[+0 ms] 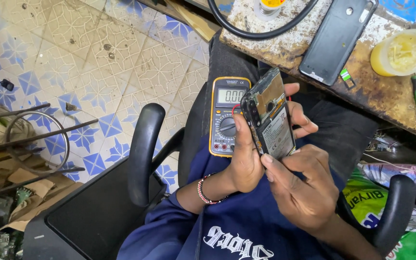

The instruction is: The person holds a disassembled smartphone and uses a multimeter to test the battery connections. They then use a screwdriver to pry open the device casing and reassemble the phone, placing the back cover on the unit.

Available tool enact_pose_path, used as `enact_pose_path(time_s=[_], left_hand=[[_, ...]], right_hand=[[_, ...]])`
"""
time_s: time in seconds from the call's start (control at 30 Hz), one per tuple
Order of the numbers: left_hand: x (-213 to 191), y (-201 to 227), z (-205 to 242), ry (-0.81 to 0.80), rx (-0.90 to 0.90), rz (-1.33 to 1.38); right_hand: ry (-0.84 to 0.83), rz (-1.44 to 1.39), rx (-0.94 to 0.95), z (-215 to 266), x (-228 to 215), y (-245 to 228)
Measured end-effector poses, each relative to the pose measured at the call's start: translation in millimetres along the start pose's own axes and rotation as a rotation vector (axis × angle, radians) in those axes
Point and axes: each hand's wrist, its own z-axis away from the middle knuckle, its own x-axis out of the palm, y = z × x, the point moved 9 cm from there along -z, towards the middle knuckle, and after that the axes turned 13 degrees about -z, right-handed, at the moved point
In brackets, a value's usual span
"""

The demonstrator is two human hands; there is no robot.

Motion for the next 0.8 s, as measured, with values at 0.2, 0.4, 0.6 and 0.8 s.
enact_pose_path(time_s=[0.2, 0.4, 0.6, 0.8], left_hand=[[3, -3, 2, -0.04, -0.041, 0.017], [10, -1, 4, -0.102, -0.045, 0.02], [12, -2, 4, -0.138, -0.07, -0.037], [15, 0, 4, -0.137, -0.082, -0.182]], right_hand=[[0.002, 0.007, 0.0, -2, -2, 2], [-0.04, -0.009, 0.05, 1, -5, 11], [0.008, -0.151, 0.194, 5, -10, 24], [0.056, -0.272, 0.302, 1, -13, 32]])
